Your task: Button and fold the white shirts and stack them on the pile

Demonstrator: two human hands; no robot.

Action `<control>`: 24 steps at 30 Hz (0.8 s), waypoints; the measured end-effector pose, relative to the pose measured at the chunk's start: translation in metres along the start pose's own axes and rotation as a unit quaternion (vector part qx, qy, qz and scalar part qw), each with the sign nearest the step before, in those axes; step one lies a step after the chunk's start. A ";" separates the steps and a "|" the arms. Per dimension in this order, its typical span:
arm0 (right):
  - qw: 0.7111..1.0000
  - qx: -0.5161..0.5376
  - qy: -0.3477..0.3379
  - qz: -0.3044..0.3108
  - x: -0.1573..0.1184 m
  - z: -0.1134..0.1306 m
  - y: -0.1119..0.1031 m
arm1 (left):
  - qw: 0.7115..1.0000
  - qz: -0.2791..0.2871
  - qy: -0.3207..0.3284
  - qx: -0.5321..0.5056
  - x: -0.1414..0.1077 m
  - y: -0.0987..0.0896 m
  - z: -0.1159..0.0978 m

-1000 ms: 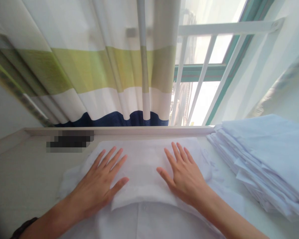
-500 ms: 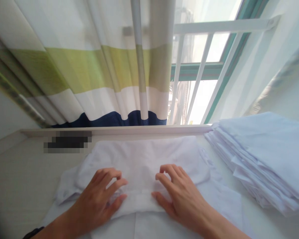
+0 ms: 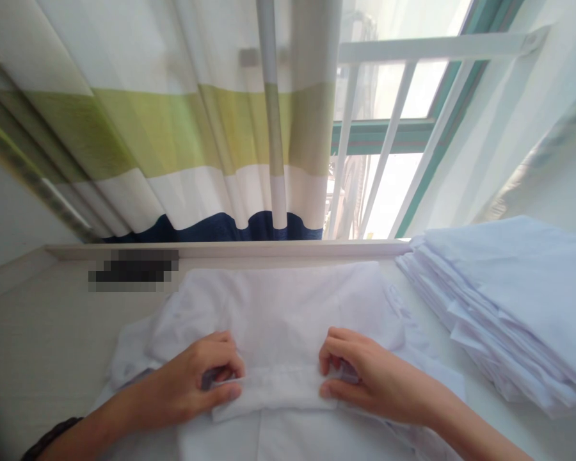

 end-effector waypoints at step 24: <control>0.996 -0.005 0.059 -0.073 0.010 -0.003 0.003 | 0.991 -0.093 -0.011 0.094 -0.007 0.010 0.021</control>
Point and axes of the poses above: each hand's wrist, its own x-axis towards the middle knuckle, its own y-axis out of the palm, z = x × y, the point moved 1 cm from there along x, towards the middle knuckle, and after that the axes turned 4 degrees about -x, right-handed, at the moved point
